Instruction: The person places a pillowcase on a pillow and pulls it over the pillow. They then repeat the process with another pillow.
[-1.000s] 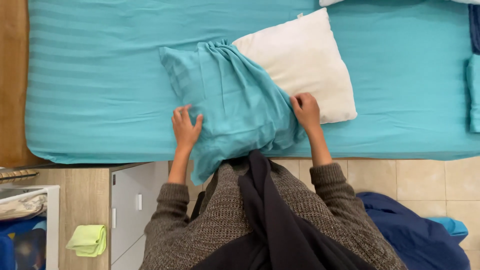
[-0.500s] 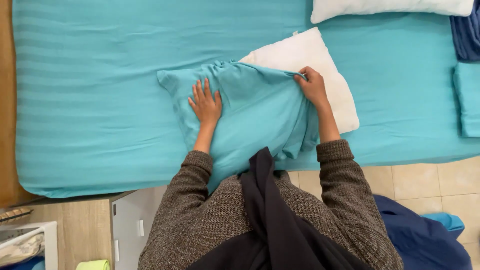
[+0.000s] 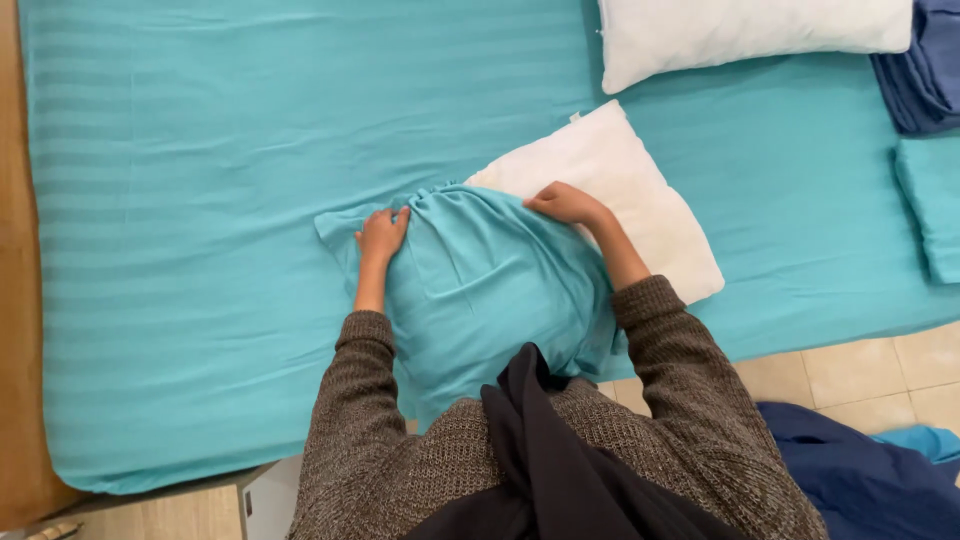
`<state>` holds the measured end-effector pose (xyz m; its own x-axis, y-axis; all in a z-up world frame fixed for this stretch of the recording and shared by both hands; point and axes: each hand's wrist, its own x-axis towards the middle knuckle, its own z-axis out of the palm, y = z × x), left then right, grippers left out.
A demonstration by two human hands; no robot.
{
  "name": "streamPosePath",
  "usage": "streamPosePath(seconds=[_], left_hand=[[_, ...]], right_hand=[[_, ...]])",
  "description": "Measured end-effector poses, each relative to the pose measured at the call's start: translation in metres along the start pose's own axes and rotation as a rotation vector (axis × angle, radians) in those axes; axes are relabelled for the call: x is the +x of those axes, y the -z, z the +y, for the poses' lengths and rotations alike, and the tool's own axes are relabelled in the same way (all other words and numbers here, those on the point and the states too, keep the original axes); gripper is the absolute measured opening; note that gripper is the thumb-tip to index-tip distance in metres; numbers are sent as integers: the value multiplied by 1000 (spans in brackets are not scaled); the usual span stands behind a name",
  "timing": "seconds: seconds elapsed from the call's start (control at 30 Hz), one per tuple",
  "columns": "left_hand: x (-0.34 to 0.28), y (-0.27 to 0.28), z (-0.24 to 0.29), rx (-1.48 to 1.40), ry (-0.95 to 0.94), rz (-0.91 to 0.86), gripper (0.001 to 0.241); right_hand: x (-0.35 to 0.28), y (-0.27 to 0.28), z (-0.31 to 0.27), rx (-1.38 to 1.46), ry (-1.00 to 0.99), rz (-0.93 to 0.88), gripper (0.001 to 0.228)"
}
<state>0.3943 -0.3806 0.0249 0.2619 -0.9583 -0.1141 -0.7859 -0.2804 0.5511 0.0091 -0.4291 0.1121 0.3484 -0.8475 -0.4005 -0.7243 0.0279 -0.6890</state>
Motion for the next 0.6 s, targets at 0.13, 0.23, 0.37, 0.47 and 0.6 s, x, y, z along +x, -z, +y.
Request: streamPosePath(seconds=[0.13, 0.23, 0.37, 0.47, 0.6], left_hand=[[16, -8, -2, 206, -50, -209, 64], [-11, 9, 15, 169, -98, -113, 64], [-51, 43, 31, 101, -109, 167, 55], [-53, 88, 60, 72, -467, 462, 46], [-75, 188, 131, 56, -821, 684, 45]], right_hand=[[52, -45, -22, 13, 166, -79, 47], [62, -47, -34, 81, 121, -98, 48], [31, -20, -55, 645, 14, -202, 34], [9, 14, -49, 929, 144, -92, 26], [-101, 70, -109, 1105, 274, 33, 24]])
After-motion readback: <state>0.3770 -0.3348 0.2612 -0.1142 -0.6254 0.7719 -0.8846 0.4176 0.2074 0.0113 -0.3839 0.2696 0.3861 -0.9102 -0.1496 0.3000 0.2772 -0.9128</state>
